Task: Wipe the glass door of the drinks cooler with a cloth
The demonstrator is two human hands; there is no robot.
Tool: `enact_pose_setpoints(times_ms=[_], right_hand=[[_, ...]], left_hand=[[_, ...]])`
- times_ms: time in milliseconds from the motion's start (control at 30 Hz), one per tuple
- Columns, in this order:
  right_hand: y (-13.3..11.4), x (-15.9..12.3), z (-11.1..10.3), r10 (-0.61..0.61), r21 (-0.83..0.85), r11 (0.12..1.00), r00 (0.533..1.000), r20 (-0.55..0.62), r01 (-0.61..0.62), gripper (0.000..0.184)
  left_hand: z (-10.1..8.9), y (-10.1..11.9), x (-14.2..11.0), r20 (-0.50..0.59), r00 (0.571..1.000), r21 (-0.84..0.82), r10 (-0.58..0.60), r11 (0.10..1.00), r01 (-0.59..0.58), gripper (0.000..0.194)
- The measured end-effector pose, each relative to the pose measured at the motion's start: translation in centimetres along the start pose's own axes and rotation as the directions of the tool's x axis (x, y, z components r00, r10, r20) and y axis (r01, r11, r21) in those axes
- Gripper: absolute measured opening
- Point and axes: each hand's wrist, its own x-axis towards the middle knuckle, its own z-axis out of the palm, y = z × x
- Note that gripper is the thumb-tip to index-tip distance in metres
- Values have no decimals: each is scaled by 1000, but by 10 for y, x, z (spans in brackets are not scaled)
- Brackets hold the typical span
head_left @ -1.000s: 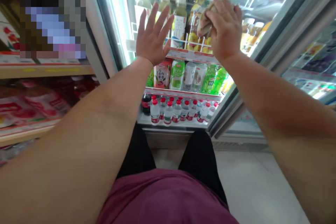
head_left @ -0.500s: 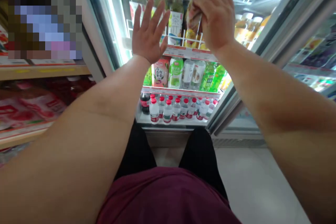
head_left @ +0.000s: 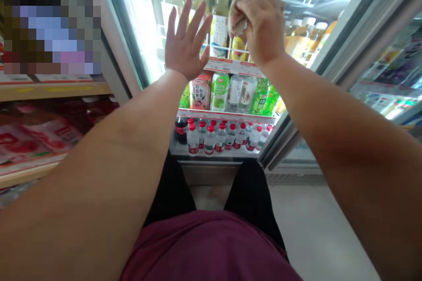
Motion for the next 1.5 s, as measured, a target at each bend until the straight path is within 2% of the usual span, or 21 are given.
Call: enact_pose_setpoints(times_ms=[200,400,533,700,800,933,1100,1167,1300,1500], right_hand=[[0,-5,-2,-50,-1,999,999,11,50,29],[3,-19,12,-56,4,998,995,-87,56,34],[7,-16,6,-105,-10,995,993,-47,104,36],[16,0,-5,108,-35,993,988,-110,-113,36],[19,-7,0,72,-35,996,988,-133,-78,40],[19,-12,1,-42,-24,999,989,-139,39,36],[16,-14,0,54,-6,998,986,-160,-56,33],[16,-21,3,37,0,999,985,-170,-38,36],[21,-25,5,28,33,999,996,-82,-26,40],[22,-22,-3,113,80,991,991,-78,-107,42]], left_hand=[[3,-4,1,-19,1000,-2,11,1000,-11,77],[3,-4,0,-10,1000,-4,2,1000,-2,78],[1,-2,0,-13,1000,12,26,1000,-26,80],[-2,-1,0,-6,1000,-59,-26,998,25,80],[-3,1,0,15,998,-125,-53,991,55,79],[-3,2,0,13,999,-101,-48,994,49,75],[-3,1,0,47,997,-162,-68,984,75,79],[-3,1,-1,37,998,-133,-59,989,63,79],[-1,1,-1,-7,1000,-79,-25,997,24,79],[2,-6,1,-16,1000,-213,-15,977,12,80]])
